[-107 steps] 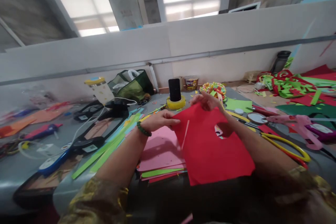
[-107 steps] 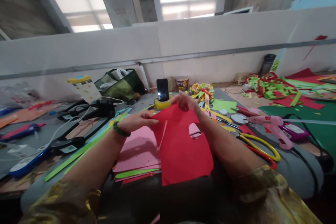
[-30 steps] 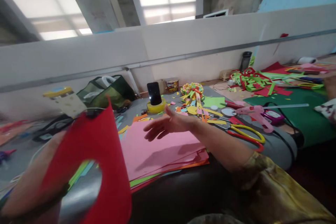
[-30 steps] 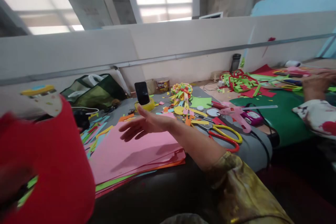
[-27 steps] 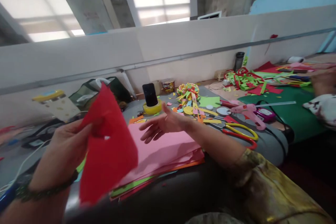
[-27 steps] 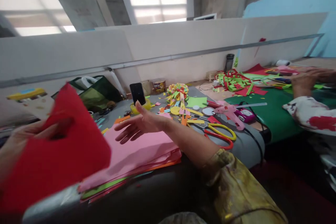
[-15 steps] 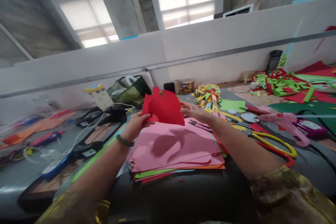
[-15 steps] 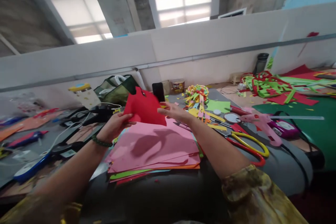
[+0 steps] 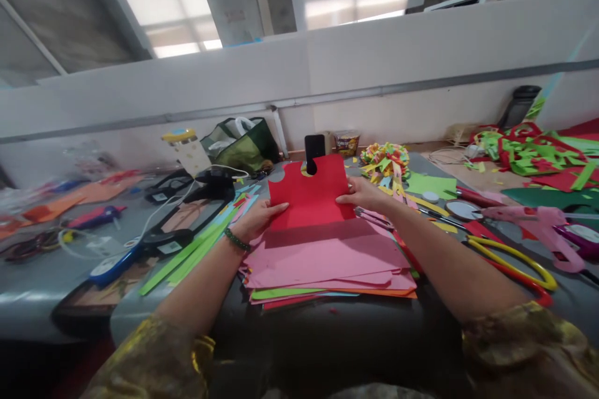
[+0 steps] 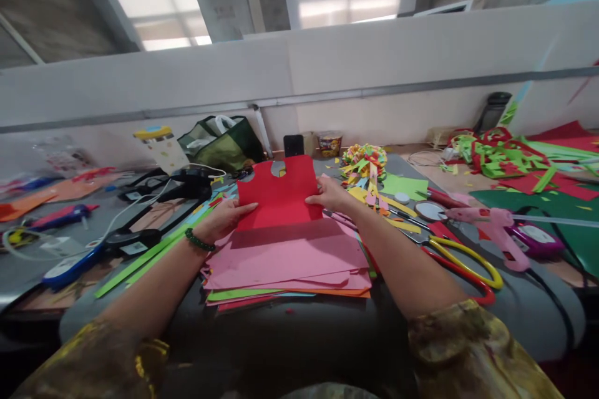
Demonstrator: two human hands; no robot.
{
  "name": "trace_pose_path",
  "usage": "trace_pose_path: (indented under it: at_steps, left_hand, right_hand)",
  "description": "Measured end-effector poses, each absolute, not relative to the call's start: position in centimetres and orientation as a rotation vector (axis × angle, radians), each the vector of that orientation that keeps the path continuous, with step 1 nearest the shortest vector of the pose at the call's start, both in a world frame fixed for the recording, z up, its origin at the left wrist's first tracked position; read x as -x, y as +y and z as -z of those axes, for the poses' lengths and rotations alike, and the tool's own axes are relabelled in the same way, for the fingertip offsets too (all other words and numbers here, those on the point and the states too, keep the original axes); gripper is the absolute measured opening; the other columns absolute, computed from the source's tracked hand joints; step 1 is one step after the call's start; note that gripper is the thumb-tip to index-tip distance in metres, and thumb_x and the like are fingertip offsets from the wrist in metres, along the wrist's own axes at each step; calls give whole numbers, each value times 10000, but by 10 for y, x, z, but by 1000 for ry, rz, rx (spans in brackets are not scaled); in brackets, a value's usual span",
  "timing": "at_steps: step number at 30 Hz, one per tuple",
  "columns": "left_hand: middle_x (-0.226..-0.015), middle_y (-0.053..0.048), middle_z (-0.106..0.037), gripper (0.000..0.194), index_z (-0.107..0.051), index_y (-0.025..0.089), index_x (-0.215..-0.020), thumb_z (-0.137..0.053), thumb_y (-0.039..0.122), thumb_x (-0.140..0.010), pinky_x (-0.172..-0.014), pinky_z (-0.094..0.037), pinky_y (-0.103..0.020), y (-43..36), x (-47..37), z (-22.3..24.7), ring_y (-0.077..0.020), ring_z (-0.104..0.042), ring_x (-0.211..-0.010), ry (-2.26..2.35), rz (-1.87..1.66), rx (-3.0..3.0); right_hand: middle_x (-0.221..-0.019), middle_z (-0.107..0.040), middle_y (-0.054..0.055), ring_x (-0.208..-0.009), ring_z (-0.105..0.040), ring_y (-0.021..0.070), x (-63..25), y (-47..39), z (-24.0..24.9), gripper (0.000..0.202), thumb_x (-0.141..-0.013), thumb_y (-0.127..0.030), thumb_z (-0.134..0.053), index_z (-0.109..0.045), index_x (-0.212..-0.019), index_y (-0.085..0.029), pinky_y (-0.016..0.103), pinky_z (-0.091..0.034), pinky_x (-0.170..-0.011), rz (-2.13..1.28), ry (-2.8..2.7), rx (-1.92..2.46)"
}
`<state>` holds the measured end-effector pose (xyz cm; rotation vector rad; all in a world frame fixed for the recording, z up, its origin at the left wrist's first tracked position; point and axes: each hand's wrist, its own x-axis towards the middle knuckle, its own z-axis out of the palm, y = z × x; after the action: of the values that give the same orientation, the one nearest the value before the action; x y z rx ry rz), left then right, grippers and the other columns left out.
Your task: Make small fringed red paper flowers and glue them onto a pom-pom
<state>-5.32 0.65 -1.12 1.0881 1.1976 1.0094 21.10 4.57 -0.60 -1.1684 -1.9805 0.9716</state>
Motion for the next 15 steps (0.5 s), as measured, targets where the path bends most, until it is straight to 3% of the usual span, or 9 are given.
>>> trace_pose_path:
  at_steps: [3, 6, 9, 15]
  left_hand:
    - [-600, -48, -708, 89, -695, 113, -656, -780, 129, -678, -525, -492, -214, 8, 56, 11, -130, -622, -537, 1182, -988, -1049]
    - [-623, -47, -722, 81, -702, 118, -645, -770, 114, -689, -543, -502, -217, 10, 58, 13, -124, -618, -535, 1165, -1013, -1028]
    - [-624, -50, -723, 82, -712, 111, -656, -789, 130, -676, -535, -503, -215, 11, 60, 15, -129, -625, -536, 1153, -1017, -1035]
    - [-619, -53, -720, 127, -714, 105, -668, -814, 184, -665, -497, -478, -198, 10, 62, 16, -127, -626, -531, 1117, -1011, -1071]
  right_hand:
    - [-864, -701, 92, -849, -661, 249, -220, 49, 1, 374, -765, -300, -614, -556, -1110, -167, 366, -515, -751, -772, -1832, 1301]
    - [-907, -676, 90, -848, -650, 224, -227, 53, -5, 289, -780, -286, -544, -581, -1043, -172, 351, -504, -751, -625, -1678, 1291]
    - [-806, -642, 62, -708, -613, 191, -228, 50, -10, 243, -798, -281, -468, -619, -951, -167, 331, -485, -682, -486, -1639, 1222]
    - [-605, -480, -13, -570, -467, 168, -227, 33, -19, 331, -915, -287, -321, -581, -1095, -191, 295, -392, -592, -203, -1858, 1293]
